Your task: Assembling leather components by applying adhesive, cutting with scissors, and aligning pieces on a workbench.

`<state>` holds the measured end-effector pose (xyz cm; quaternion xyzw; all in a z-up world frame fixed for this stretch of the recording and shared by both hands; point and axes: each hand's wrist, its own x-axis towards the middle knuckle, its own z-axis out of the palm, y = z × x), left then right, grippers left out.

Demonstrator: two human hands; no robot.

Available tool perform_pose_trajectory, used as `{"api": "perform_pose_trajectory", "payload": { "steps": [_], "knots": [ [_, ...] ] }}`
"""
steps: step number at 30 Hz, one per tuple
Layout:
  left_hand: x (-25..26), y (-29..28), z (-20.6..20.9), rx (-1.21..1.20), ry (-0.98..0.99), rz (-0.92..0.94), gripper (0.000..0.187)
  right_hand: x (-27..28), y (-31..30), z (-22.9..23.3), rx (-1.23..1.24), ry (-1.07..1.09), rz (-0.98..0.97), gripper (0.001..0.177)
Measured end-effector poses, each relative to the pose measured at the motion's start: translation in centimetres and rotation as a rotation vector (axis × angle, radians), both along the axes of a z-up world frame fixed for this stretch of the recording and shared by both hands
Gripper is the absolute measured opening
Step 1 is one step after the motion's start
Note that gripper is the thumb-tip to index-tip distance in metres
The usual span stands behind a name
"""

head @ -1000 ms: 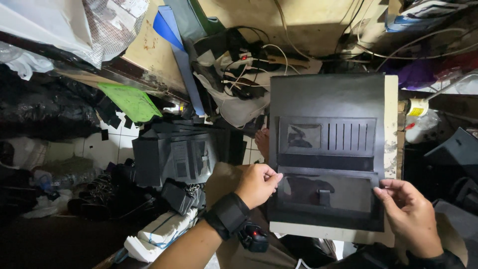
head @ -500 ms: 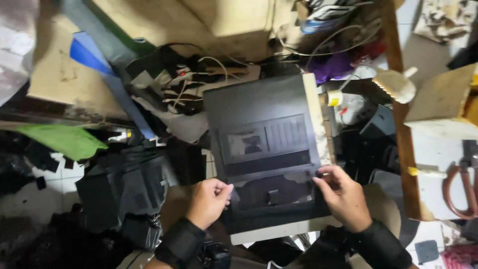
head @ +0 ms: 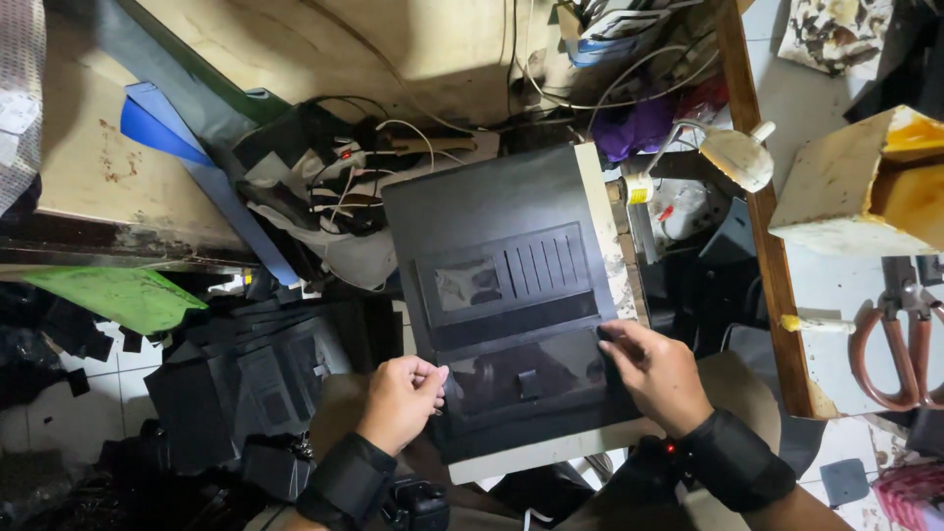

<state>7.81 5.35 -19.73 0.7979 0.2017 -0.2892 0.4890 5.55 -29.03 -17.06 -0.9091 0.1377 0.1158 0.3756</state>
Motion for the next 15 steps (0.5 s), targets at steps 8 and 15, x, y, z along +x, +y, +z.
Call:
{"api": "perform_pose_trajectory", "payload": {
  "steps": [8,15],
  "knots": [
    [0.4,-0.5,0.9,-0.018,0.016,0.031,0.021,0.2,-0.1,-0.2,0.026,-0.006,0.02,0.029],
    [0.2,0.2,-0.4,0.025,-0.124,-0.097,0.017,-0.2,-1.9,-2.3,-0.26,-0.048,0.242,0.032]
  ]
}}
